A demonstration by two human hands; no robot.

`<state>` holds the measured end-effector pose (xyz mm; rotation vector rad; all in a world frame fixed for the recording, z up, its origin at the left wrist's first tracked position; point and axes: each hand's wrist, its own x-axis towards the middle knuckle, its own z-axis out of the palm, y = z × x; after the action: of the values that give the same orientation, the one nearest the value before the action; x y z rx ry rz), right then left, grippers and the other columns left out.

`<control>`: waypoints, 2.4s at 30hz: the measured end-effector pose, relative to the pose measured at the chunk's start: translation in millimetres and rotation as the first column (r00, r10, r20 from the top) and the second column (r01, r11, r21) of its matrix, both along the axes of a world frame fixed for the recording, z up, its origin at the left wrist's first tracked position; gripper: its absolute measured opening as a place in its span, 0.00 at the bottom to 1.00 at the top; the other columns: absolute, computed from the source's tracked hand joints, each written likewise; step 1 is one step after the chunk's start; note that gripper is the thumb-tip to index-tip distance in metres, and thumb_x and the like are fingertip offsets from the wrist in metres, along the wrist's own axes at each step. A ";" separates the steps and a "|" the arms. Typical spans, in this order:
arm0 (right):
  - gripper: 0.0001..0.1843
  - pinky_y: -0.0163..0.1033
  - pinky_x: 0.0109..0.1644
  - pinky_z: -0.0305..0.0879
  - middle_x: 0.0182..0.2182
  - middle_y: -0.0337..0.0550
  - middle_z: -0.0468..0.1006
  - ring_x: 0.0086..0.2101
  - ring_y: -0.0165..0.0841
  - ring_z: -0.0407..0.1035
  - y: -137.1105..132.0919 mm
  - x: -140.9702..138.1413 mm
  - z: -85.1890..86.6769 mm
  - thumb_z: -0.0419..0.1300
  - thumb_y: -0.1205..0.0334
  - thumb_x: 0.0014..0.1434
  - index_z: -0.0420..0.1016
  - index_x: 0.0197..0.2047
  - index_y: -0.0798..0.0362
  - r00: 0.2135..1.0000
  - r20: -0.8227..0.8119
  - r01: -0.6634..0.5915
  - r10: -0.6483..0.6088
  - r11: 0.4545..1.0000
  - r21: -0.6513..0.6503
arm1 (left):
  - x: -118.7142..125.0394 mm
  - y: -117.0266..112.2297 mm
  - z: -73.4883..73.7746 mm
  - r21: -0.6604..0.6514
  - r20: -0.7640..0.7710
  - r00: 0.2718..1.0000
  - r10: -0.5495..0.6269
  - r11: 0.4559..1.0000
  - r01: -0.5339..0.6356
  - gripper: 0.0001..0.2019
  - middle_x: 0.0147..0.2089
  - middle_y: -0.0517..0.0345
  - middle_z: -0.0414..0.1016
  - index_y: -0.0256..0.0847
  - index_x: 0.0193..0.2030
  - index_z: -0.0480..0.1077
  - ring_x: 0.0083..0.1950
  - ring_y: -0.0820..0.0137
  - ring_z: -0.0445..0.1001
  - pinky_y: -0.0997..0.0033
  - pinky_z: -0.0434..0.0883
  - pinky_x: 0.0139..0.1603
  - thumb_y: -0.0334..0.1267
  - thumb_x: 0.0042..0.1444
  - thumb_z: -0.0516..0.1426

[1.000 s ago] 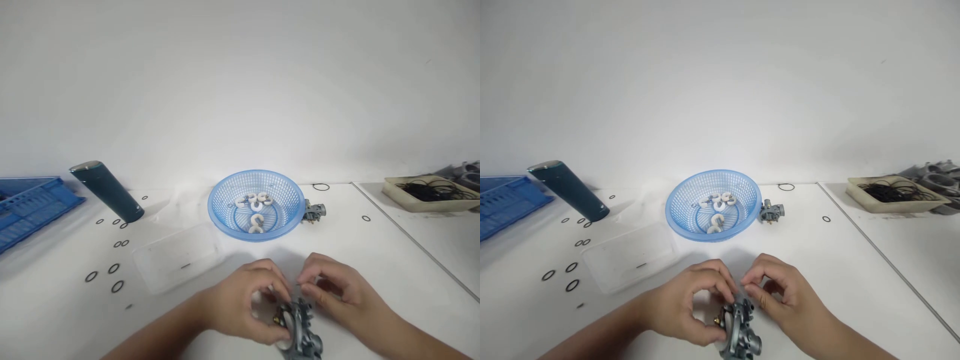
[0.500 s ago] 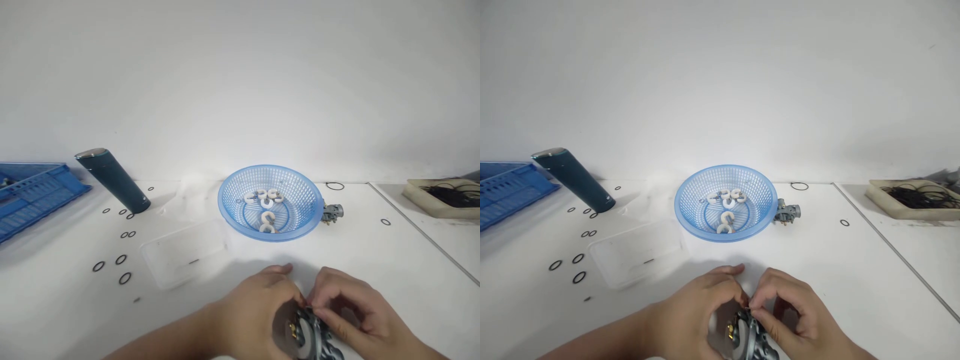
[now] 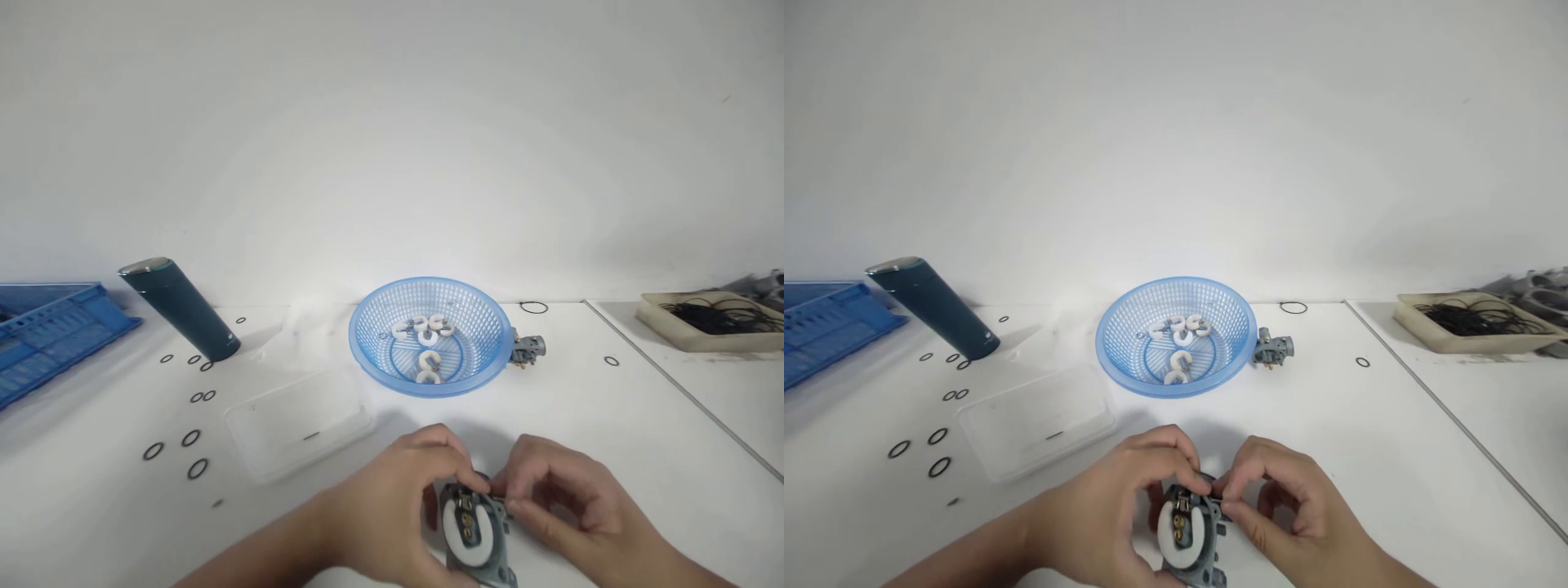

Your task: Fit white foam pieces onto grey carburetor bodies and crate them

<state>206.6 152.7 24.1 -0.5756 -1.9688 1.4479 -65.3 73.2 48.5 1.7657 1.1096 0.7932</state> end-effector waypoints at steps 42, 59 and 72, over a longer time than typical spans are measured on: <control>0.06 0.35 0.38 0.77 0.41 0.39 0.89 0.41 0.36 0.85 -2.6 -5.8 9.2 0.74 0.62 0.75 0.88 0.43 0.44 0.988 -0.084 0.133 -0.127 0.989 0.066 | -3.8 5.9 -2.4 -0.095 0.174 0.985 -0.003 0.995 0.020 0.25 0.66 0.47 0.69 0.46 0.50 0.74 0.63 0.58 0.79 0.61 0.85 0.54 0.34 0.51 0.78; 0.07 0.39 0.50 0.82 0.39 0.41 0.89 0.43 0.38 0.86 -2.9 -3.7 11.0 0.75 0.63 0.73 0.86 0.40 0.46 0.986 -0.117 0.118 -0.120 0.993 -0.022 | -1.8 5.5 -2.9 -0.076 0.163 0.987 -0.003 0.997 0.015 0.24 0.65 0.47 0.71 0.47 0.50 0.74 0.74 0.50 0.74 0.67 0.86 0.52 0.33 0.51 0.78; 0.07 0.39 0.48 0.84 0.39 0.42 0.88 0.42 0.38 0.85 -5.0 -8.2 9.2 0.75 0.62 0.75 0.86 0.42 0.45 0.981 -0.143 0.124 -0.133 0.990 -0.074 | 3.5 3.0 -11.9 -0.086 0.284 0.958 0.032 0.996 -0.008 0.28 0.71 0.45 0.70 0.48 0.52 0.73 0.82 0.41 0.68 0.58 0.88 0.57 0.30 0.48 0.78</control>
<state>198.3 147.8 33.3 -0.5957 -1.7437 1.4360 -61.8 76.2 36.7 1.5151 0.9541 0.9658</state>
